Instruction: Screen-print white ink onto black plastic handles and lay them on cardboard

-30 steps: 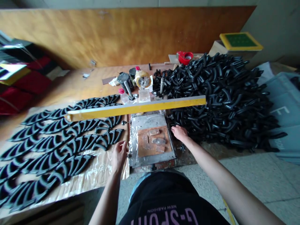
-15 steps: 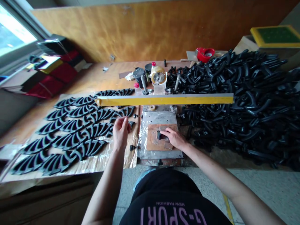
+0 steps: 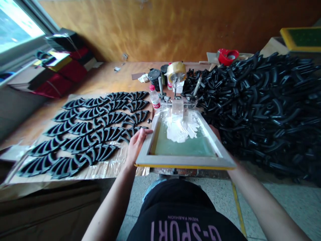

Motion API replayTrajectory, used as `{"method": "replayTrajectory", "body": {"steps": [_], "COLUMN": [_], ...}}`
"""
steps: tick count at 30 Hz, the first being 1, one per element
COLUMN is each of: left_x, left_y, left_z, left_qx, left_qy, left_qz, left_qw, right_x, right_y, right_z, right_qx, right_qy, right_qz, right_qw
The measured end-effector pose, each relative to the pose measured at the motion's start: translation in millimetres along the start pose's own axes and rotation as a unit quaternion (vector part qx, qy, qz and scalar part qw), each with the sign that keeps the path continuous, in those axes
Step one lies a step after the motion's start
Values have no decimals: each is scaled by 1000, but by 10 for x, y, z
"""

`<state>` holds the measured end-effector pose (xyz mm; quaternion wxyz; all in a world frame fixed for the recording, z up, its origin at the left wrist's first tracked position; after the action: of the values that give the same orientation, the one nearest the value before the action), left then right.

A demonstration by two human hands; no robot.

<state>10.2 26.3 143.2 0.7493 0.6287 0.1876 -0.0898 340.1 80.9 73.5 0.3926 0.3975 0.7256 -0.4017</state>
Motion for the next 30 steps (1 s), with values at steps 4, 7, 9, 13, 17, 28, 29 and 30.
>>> {"method": "replayTrajectory", "body": {"steps": [4,7,9,13,17,28,29,30], "left_x": [222,409,471,462,436,437,438,435], "left_y": [-744,-1126,-1242,-1278,-1253,-1245,-1252,-1251], "left_z": [122,58,5,-36,-21,-21,-23,-24], "left_qx": [-58,-61,-60,-72,-84,-96,-97,-98], "left_qy": [-86,-80,-77,-85,-78,-80,-84,-85], "left_qz": [-37,-76,-95,-105,-94,-62,-62,-60], "left_qw": [994,992,991,988,989,990,990,990], "right_x": [-88,74,215,317,131,184,177,161], "right_y": [-97,-528,-766,-891,-780,-818,-820,-823], "right_z": [-468,-762,-812,-484,-69,101,136,133], "right_qx": [23,-30,-41,-78,-233,-245,-255,-254], "right_qy": [68,-9,-107,-217,-258,-193,-202,-210], "right_qz": [-82,-105,-94,-87,-120,-126,-131,-139], "right_qw": [994,994,989,969,930,942,936,934]}}
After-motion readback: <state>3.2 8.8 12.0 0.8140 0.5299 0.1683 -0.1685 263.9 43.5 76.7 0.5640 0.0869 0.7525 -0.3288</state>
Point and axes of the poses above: each hand's wrist, its own z-axis away from the middle knuckle, its own x-axis out of the palm, y = z × x, the point moved 1 cm from there along -z, towards the middle knuckle, and after that the axes turned 15 degrees about -z, right-handed, at the moved point
